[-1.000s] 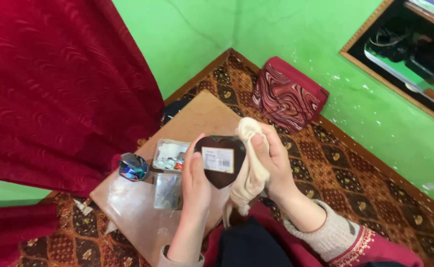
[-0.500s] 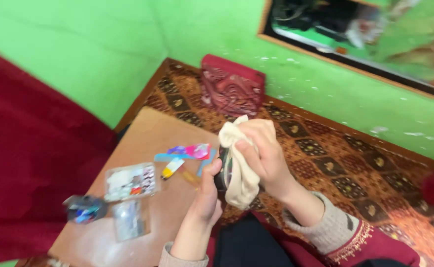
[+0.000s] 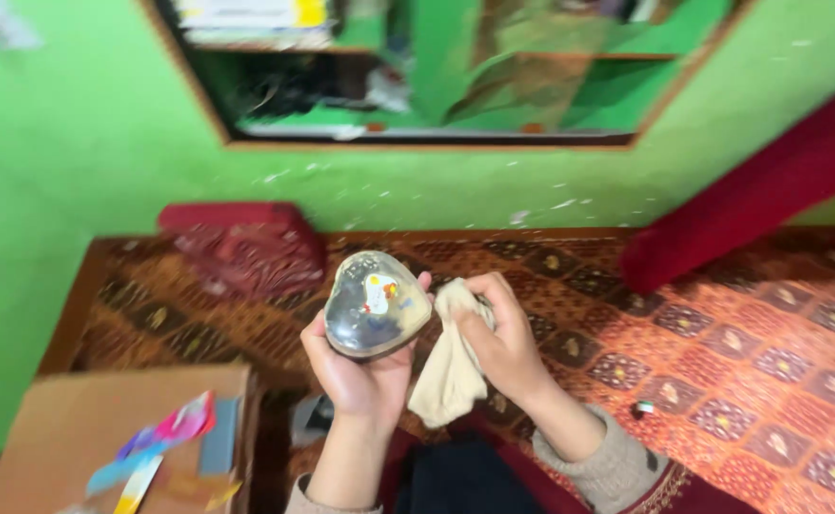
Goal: The person wipes several small items with a cloth and places them on a wall-mounted shelf. They handle a small black device, a silver tin, a yellow-capped bottle, a black jar, a blue notebook, combs, a red card, and hair clips, moving each from a table to the shelf.
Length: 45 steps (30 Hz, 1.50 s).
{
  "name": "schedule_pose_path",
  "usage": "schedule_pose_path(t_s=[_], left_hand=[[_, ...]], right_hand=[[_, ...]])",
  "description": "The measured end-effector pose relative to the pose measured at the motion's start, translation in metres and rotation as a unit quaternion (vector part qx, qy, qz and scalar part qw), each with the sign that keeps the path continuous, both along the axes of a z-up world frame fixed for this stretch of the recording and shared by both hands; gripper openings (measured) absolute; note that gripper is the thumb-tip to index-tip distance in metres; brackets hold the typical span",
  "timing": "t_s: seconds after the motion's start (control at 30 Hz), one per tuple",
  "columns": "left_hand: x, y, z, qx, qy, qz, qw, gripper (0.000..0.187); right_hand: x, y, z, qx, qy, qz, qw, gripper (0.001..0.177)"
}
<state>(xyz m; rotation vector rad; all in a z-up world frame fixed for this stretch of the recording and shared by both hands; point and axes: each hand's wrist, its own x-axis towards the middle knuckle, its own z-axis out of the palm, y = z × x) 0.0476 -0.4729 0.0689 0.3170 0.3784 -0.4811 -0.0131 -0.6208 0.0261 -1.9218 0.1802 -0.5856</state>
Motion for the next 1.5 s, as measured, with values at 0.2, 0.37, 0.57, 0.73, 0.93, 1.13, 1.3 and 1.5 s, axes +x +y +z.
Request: schedule_pose_path(t_s=[0.2,0.37,0.57,0.73,0.93,1.13,1.3,1.5], left_hand=[[0.016,-0.107,0.007,0.058,0.001,-0.136,0.989,0.078],[0.036,-0.192,-0.027,0.087,-0.012,-0.179,0.980,0.056],[0.084,-0.275,-0.003,0.098,-0.091,-0.299,0.945,0.062],[0.136,-0.337,-0.019,0.081,-0.106,-0.310,0.941,0.055],[0.176,-0.380,-0.034,0.144,-0.131,-0.315,0.929,0.047],[0.211,-0.435,-0.041,0.201,-0.134,-0.267,0.933,0.047],[0.240,-0.493,-0.062,0.281,-0.116,-0.195,0.933,0.032],[0.251,-0.528,-0.094,0.289,-0.064,-0.100,0.950,0.021]], right_hand=[[-0.027,-0.078,0.011,0.026,-0.021,-0.053,0.998,0.054],[-0.016,-0.138,0.020,-0.030,0.074,-0.078,0.994,0.081],[0.034,-0.223,0.023,-0.017,0.113,-0.121,0.986,0.085],[0.070,-0.300,0.015,0.032,0.065,-0.118,0.990,0.095],[0.107,-0.374,0.000,0.272,0.184,-0.121,0.937,0.097],[0.157,-0.454,-0.022,0.362,0.167,-0.115,0.910,0.050],[0.197,-0.534,-0.004,0.408,0.236,-0.232,0.851,0.063],[0.256,-0.614,-0.028,0.268,0.267,-0.158,0.912,0.051]])
